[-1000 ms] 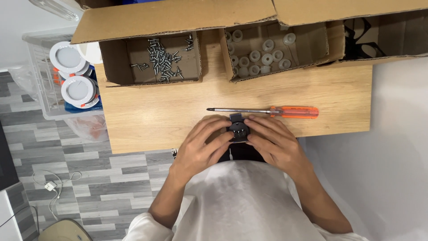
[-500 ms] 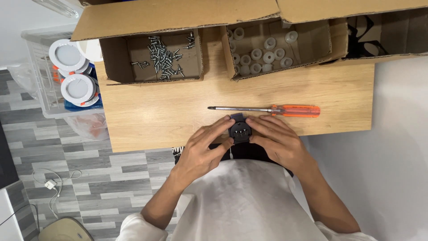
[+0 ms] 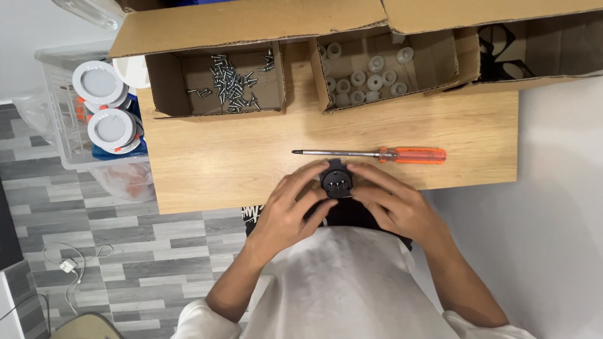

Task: Using a screwdriver to assemble or disassemble a blue electrical component on a workbench.

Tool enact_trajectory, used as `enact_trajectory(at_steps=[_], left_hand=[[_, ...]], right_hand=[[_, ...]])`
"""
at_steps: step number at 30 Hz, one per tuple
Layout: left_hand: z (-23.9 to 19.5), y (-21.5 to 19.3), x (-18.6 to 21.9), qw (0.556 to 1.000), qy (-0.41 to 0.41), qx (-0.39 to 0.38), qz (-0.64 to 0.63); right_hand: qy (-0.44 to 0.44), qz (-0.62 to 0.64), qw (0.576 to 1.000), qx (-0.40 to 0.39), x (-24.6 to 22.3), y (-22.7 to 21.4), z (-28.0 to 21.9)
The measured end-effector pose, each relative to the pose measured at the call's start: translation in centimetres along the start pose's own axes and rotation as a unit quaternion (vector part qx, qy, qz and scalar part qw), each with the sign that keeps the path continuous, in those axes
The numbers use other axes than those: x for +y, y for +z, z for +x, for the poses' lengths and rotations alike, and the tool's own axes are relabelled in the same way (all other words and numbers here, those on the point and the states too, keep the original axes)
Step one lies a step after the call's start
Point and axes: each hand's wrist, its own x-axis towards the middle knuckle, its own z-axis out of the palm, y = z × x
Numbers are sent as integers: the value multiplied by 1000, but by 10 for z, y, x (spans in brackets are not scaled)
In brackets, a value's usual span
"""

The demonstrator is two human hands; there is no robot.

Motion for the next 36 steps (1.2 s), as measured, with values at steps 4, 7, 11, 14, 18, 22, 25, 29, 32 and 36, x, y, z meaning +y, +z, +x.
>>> enact_trajectory(at_steps=[4,7,11,14,18,22,25,29,32,36], left_hand=[[10,0,10,999,-24,19,-35],[14,2,13,997,-46,35,-59],[13,4,16,994,-58,56,-71],[9,8,17,993,-63,72,-73],[11,10,19,992,-58,90,-74],[15,0,19,989,-55,76,-110],[14,-3,15,985,-59,70,-143],[17,-1,11,985,-61,93,-134],[23,-4,15,983,-65,109,-136],[20,-12,15,974,-102,76,-185]], right_hand=[[98,23,994,29,4,3,-4],[135,24,989,49,4,3,3],[112,11,992,64,-1,4,13],[104,-4,992,68,-4,5,16],[98,-23,992,81,-7,6,17],[105,7,991,87,-10,4,18],[110,34,990,85,-12,3,17],[128,77,986,74,-20,-2,22],[131,91,985,64,-23,-4,24],[136,141,979,56,-31,-11,34]])
